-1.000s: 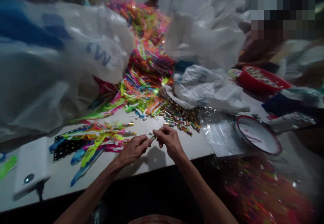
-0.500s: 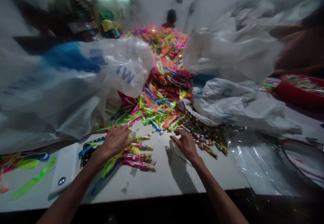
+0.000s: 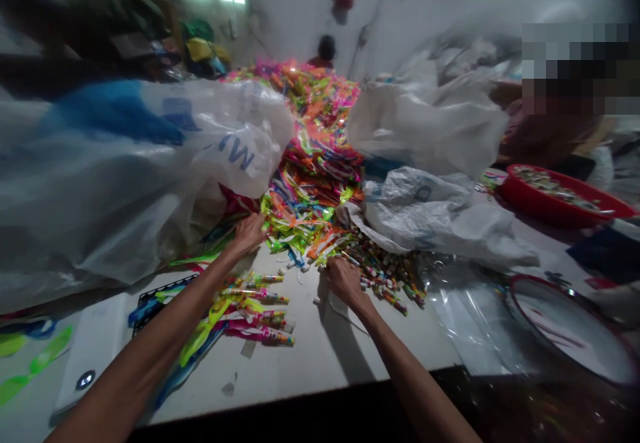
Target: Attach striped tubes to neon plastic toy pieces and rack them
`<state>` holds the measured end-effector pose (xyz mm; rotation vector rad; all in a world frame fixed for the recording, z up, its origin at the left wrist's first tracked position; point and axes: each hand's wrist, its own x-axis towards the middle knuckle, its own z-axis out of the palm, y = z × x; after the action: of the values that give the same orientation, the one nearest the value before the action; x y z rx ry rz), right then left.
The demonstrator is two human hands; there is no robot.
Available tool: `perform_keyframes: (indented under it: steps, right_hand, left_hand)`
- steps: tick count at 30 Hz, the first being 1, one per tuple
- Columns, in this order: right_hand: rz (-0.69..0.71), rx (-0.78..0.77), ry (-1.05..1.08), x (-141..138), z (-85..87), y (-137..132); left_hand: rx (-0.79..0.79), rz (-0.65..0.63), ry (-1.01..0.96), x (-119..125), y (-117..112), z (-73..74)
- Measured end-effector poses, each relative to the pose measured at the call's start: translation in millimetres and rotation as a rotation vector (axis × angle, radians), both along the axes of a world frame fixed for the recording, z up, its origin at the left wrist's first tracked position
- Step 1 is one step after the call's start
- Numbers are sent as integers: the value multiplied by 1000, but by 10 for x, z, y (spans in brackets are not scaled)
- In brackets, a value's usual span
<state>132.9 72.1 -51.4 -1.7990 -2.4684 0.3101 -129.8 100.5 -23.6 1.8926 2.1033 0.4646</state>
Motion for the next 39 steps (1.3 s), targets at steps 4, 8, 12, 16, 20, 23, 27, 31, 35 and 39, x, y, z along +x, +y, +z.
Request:
perform_keyframes:
  steps: [4,8,12,16,20,23,27,31,35,39]
  right_hand:
    - [-68,-32,478,112,65,-104]
    - [-102,-447,1190,115,304,-288]
    - [-139,-605,1484,59,541,-422]
    - [-85,-588,1482,67,579,-471]
    - [-18,-624,1416,151,497,-523]
    - [10,-669,1385,198,452,-569]
    - [59,-730,1351,199,436,-601]
    - [83,-750,1325,186,432,-620]
    - [86,-776,1349,188,430,-647]
    - [46,-857,1397,183,397,-638]
  left_hand:
    - [46,18,-50,25,-195,259]
    - [18,-84,-341,276,-590,424]
    - [-158,-235,-800,623,-936,416]
    - [-408,-261,-1113,881,-1106,311]
    - [-539,-221,-1267,950,-1229,236]
    - [-547,-245,-1249,925,-1310,190]
    - [-532,-308,-1177,892,-1356,153]
    - [-536,-313,-1118,876,-1362,166]
    - [-531,-328,-1082,869,-1377,199]
    - [-537,-285,-1079,866,-1384,214]
